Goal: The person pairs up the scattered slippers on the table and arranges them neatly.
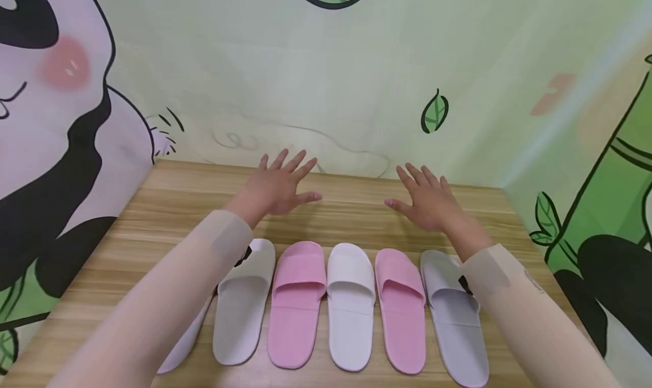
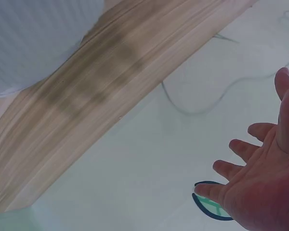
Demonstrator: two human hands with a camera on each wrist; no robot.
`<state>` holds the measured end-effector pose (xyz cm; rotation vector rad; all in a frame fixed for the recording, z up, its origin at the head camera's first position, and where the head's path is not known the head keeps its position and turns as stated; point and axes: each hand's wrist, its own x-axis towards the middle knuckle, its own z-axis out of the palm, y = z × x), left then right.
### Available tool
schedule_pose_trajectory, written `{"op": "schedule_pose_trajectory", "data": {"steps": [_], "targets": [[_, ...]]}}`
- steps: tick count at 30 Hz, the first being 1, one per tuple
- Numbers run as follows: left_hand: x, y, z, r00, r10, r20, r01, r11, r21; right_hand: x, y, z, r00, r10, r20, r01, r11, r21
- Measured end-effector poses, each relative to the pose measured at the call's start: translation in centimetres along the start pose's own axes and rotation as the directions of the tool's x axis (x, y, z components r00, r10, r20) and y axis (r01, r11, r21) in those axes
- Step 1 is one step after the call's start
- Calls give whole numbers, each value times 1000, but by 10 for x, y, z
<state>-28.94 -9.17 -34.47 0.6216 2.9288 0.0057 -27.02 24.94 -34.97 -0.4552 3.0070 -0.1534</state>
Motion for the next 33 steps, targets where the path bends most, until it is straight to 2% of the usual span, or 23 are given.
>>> {"op": "schedule_pose_trajectory", "data": {"steps": [4,14,21,33], "targets": [[-8,3,2,999,47,-23,-46,998,35,-9,-2,2,999,-35,-24,35,999,4],[-30,10,11,988,139,-65,-137,990,28,-36,-2,10,992,-119,-35,120,993,19],[-54,20,20,984,174,-39,-176,984,-36,-60,-6,20,989,-142,-41,144,987,63],[-82,31,37,967,253,-24,-253,967,-20,-89,-17,35,976,-216,-23,217,969,120]]}}
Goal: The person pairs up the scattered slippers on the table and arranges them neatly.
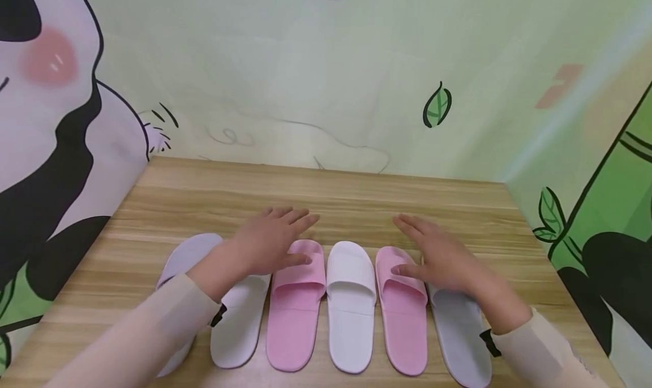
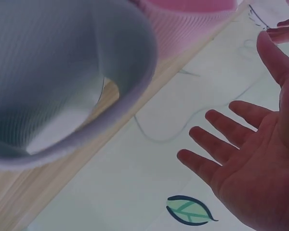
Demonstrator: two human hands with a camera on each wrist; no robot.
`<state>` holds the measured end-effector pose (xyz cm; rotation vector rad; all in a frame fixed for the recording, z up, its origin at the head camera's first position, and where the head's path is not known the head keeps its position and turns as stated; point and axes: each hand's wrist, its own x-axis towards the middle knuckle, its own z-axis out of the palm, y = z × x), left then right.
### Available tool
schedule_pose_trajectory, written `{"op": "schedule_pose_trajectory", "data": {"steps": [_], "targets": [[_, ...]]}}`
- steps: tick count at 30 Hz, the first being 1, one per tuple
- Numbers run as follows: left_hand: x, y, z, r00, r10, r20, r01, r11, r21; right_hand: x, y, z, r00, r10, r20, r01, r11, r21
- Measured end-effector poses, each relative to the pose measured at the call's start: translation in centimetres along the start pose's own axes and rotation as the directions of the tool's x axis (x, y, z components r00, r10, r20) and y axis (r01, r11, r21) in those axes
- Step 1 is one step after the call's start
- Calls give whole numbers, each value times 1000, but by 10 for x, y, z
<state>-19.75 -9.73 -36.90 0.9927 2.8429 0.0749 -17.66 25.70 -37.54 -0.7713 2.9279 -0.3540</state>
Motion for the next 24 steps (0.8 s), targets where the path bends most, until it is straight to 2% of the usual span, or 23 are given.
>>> {"op": "schedule_pose_trajectory", "data": {"steps": [5,8,13,17,21,24], "targets": [[-9,11,5,1000,19,5,-19,1000,-4,-8,-6,8,1000,-28,4,28,999,23],[-14,19,10,1000,22,6,-21,999,-31,-15,-13,12,999,-13,35,12,1000,17],[-23,33,21,1000,3,17,-2,996,-84,-27,-25,20,998,-10,67,10,1000,-2],[-32,46,31,998,-23,54,29,993,-114,-36,-34,28,996,-8,88,10,1000,-27],[-40,59,38,997,-24,79,32,994,-102,-44,-43,37,993,24,115,-18,998,-54],[-44,66,43,997,-18,77,23,998,-56,-48,-47,44,993,40,109,-33,997,-68]]}}
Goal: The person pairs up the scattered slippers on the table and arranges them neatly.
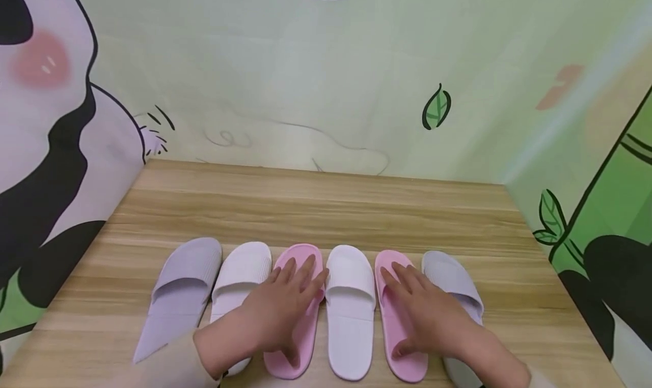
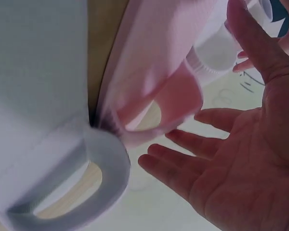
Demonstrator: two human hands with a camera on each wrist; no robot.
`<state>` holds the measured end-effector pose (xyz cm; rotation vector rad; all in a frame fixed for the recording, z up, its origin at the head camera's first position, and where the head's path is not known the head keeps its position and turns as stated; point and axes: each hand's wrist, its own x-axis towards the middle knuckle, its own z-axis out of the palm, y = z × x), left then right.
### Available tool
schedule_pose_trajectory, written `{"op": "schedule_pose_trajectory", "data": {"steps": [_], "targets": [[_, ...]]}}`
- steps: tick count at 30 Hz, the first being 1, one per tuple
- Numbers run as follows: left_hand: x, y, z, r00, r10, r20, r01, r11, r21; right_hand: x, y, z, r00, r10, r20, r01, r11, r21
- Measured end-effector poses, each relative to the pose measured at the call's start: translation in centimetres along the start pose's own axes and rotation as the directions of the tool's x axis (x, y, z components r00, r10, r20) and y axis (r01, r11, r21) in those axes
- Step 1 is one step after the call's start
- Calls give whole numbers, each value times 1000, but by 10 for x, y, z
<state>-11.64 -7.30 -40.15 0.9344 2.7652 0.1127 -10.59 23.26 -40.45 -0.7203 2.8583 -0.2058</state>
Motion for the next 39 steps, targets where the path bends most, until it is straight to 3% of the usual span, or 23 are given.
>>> {"op": "schedule_pose_trajectory", "data": {"steps": [10,15,30,39], "targets": [[-5,5,18,998,15,-56,-10,996,92,-6,-9,16,999,41,-35,-40,999,5],[-5,5,21,999,7,-45,-2,996,93,-7,-10,20,999,40,-23,-40,999,18],[13,-1,12,999,-24,34,21,998,64,9,2,15,1000,-26,5,26,999,-28],[26,-7,5,996,-45,78,43,999,29,21,9,11,999,28,44,-28,1000,9]]}}
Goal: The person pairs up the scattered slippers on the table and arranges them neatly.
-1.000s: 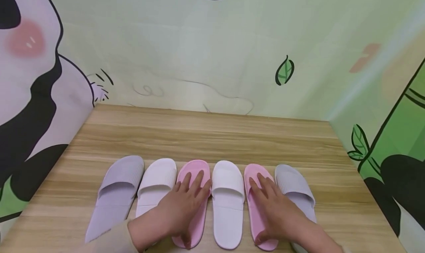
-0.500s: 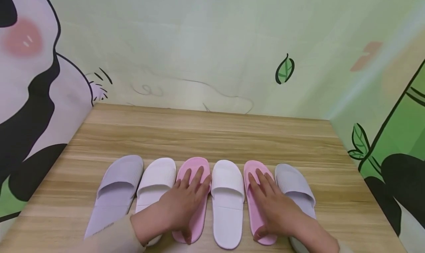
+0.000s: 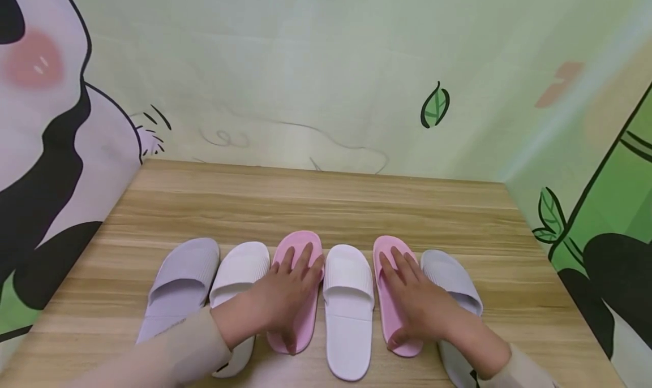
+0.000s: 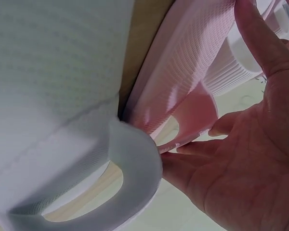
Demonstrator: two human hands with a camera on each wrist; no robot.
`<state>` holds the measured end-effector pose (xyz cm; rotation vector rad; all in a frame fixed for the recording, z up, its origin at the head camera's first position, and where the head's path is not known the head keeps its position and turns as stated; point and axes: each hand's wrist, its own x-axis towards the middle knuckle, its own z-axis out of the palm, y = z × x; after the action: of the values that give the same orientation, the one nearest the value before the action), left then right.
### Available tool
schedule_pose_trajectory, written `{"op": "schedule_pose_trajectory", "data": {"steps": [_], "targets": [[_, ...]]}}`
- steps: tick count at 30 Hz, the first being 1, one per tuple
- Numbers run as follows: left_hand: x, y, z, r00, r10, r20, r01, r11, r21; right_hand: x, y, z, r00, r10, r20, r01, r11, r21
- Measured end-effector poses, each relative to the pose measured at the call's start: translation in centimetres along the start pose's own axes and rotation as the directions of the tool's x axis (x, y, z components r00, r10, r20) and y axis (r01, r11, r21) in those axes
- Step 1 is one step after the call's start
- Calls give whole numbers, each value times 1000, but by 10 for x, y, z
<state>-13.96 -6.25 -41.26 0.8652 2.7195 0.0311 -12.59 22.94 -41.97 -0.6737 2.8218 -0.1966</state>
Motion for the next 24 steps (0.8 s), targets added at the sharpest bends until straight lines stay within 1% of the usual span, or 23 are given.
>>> {"op": "schedule_pose_trajectory", "data": {"steps": [3,8,12,16,19,24], "targets": [[2,-3,-2,1000,-3,9,3,1000,-20,5,1,-2,1000,12,13,-12,1000,0],[7,-5,-5,999,-27,30,28,999,-31,13,3,-6,999,14,32,-14,1000,-6],[13,-5,-9,998,-46,50,46,999,-3,17,5,-9,999,2,36,-1,1000,-10],[19,-4,-14,996,-61,72,57,997,47,23,9,-11,999,2,46,-1,1000,-21],[25,-4,-18,993,-68,93,60,994,88,27,12,-12,997,17,72,-15,1000,-21],[35,-8,-20,988,-71,138,56,992,111,36,14,-15,992,39,119,-37,999,-11]]}}
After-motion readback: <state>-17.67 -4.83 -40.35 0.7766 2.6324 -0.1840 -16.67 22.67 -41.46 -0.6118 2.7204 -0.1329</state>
